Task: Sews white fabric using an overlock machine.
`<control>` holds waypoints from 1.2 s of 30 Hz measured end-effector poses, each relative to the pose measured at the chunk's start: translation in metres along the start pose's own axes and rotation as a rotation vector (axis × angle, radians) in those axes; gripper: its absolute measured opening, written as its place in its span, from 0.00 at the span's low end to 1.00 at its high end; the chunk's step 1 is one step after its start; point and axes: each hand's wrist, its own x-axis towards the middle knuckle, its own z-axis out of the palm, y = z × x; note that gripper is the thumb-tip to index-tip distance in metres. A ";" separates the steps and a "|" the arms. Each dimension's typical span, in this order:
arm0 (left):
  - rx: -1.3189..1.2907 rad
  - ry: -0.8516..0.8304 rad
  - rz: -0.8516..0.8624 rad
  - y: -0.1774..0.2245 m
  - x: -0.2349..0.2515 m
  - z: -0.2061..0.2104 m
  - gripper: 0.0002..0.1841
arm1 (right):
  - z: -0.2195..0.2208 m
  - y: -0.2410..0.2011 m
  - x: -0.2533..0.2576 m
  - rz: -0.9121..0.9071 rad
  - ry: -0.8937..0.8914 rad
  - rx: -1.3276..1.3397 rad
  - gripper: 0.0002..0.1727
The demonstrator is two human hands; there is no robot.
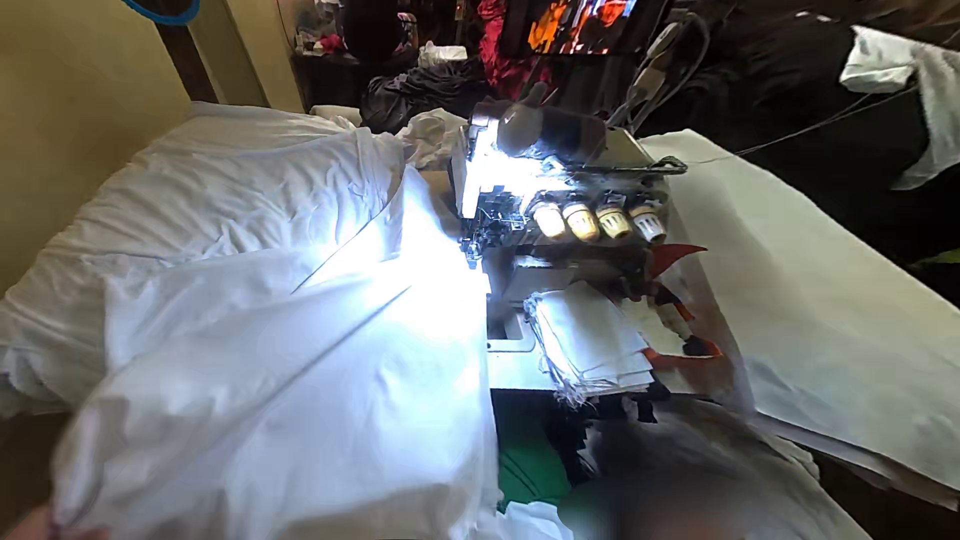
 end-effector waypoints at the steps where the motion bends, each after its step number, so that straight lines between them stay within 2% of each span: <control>1: 0.160 -0.078 -0.114 0.005 0.002 0.009 0.24 | -0.001 -0.016 0.006 -0.068 0.083 0.038 0.14; 3: 0.256 -0.108 -0.178 0.004 0.008 0.032 0.25 | -0.001 -0.056 0.018 -0.292 0.223 0.209 0.14; 5: 0.140 -0.032 -0.113 -0.006 0.010 0.051 0.21 | 0.009 -0.092 0.036 -0.468 0.376 0.310 0.13; 8: -0.114 0.102 -0.051 -0.018 0.012 0.073 0.18 | 0.031 -0.126 0.063 -0.429 0.506 0.296 0.13; 11: -0.303 0.230 -0.069 -0.014 0.010 0.092 0.17 | 0.040 -0.137 0.076 -0.369 0.451 0.261 0.14; 14: -0.354 0.281 -0.074 -0.014 0.008 0.103 0.17 | 0.042 -0.142 0.063 -0.446 0.444 0.258 0.13; 18: -0.347 0.283 -0.089 -0.022 0.013 0.110 0.17 | 0.050 -0.133 0.034 -0.557 0.623 0.384 0.15; 20: -0.331 0.288 -0.092 -0.025 0.017 0.114 0.18 | 0.053 -0.125 0.023 -0.529 0.610 0.506 0.14; 22: -0.326 0.291 -0.094 -0.026 0.020 0.116 0.18 | 0.055 -0.123 0.017 -0.400 0.512 0.639 0.11; 24: -0.313 0.260 -0.080 -0.027 0.022 0.118 0.21 | 0.054 -0.124 0.020 -0.248 0.368 0.746 0.19; 26: -0.291 0.213 -0.064 -0.028 0.023 0.118 0.26 | 0.053 -0.124 0.033 -0.150 0.342 0.761 0.25; 28: -0.273 0.205 -0.071 -0.028 0.023 0.119 0.26 | 0.054 -0.123 0.049 -0.085 0.350 0.748 0.25; 30: -0.275 0.212 -0.081 -0.029 0.023 0.120 0.26 | 0.053 -0.121 0.062 -0.051 0.331 0.721 0.23; 33: -0.259 0.224 -0.104 -0.034 0.023 0.121 0.26 | 0.047 -0.119 0.067 -0.035 0.264 0.678 0.14; 36: -0.180 0.281 -0.086 -0.042 0.022 0.120 0.28 | 0.046 -0.114 0.063 -0.106 0.271 0.608 0.13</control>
